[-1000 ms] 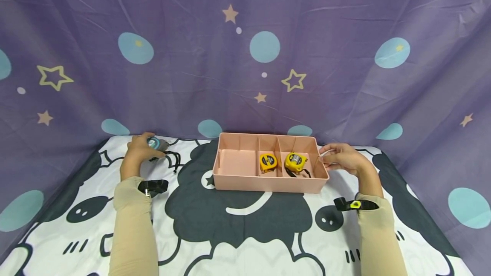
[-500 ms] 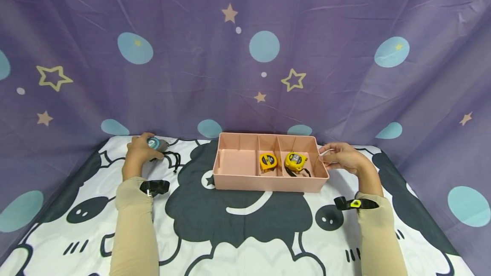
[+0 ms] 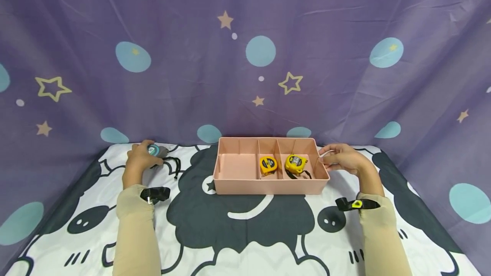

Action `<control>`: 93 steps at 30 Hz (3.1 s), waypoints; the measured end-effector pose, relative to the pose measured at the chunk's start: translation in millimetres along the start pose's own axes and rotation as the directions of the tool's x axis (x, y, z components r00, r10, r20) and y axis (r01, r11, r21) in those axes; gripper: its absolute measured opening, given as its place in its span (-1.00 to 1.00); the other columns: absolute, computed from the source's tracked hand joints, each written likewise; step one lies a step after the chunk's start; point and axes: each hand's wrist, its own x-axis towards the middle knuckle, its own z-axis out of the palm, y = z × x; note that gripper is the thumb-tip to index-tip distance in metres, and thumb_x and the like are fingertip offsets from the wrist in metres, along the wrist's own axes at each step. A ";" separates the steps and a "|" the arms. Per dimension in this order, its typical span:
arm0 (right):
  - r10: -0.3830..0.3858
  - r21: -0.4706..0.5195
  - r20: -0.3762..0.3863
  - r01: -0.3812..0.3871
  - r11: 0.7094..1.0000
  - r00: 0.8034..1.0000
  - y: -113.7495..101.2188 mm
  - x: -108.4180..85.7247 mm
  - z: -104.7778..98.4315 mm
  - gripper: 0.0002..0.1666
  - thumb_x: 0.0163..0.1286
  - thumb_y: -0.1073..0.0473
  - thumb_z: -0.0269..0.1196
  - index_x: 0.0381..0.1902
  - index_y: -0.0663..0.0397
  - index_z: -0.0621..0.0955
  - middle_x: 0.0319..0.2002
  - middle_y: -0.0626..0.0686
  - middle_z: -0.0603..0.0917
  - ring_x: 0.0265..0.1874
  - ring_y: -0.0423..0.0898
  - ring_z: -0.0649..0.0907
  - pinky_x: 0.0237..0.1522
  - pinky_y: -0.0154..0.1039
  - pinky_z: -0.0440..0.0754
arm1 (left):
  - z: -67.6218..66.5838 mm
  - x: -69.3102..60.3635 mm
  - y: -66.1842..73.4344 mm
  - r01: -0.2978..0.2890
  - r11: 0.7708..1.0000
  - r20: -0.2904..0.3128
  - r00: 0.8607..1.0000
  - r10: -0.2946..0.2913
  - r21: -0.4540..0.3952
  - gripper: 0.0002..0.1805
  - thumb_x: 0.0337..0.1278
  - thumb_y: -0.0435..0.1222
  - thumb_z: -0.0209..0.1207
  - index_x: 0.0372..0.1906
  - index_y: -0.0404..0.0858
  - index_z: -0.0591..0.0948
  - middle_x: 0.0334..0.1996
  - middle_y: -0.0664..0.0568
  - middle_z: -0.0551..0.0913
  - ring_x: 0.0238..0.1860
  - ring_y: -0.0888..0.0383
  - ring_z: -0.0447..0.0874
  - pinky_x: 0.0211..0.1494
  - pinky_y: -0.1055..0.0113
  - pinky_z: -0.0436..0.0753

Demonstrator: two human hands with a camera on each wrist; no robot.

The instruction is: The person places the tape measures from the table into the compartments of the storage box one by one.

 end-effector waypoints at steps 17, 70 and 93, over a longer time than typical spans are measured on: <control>-0.006 0.005 0.020 0.006 1.000 1.000 -1.2 1.8 -4.3 -0.49 0.40 0.33 0.19 0.21 0.54 0.38 -0.32 -0.07 0.72 -0.38 -0.20 0.69 -0.22 -0.30 0.74 | 4.3 -2.2 -2.8 -0.025 1.000 -0.016 1.000 0.025 0.006 -0.06 -0.11 -0.30 0.38 0.44 -0.46 0.24 0.27 -0.68 0.19 0.23 -0.59 0.21 0.18 -0.38 0.42; -0.023 -0.004 -0.008 0.023 1.000 1.000 1.1 7.4 1.2 -0.47 0.38 0.31 0.23 0.20 0.54 0.40 -0.37 -0.05 0.70 -0.43 -0.20 0.67 -0.25 -0.29 0.74 | -1.4 2.3 -6.3 -0.005 1.000 -0.082 0.997 0.003 -0.016 -0.03 -0.21 -0.29 0.40 0.44 -0.44 0.30 0.29 -0.63 0.32 0.20 -0.55 0.34 0.21 -0.32 0.45; 0.016 -0.033 0.030 -0.015 0.999 0.999 -0.5 2.8 -4.0 -0.46 0.41 0.30 0.23 0.23 0.53 0.38 -0.31 -0.09 0.71 -0.37 -0.20 0.69 -0.21 -0.28 0.75 | 0.7 -0.9 -2.3 0.180 0.984 -0.104 0.978 -0.180 -0.004 -0.01 -0.26 -0.15 0.47 0.45 -0.31 0.41 0.24 -0.43 0.51 0.11 -0.34 0.49 0.11 -0.13 0.48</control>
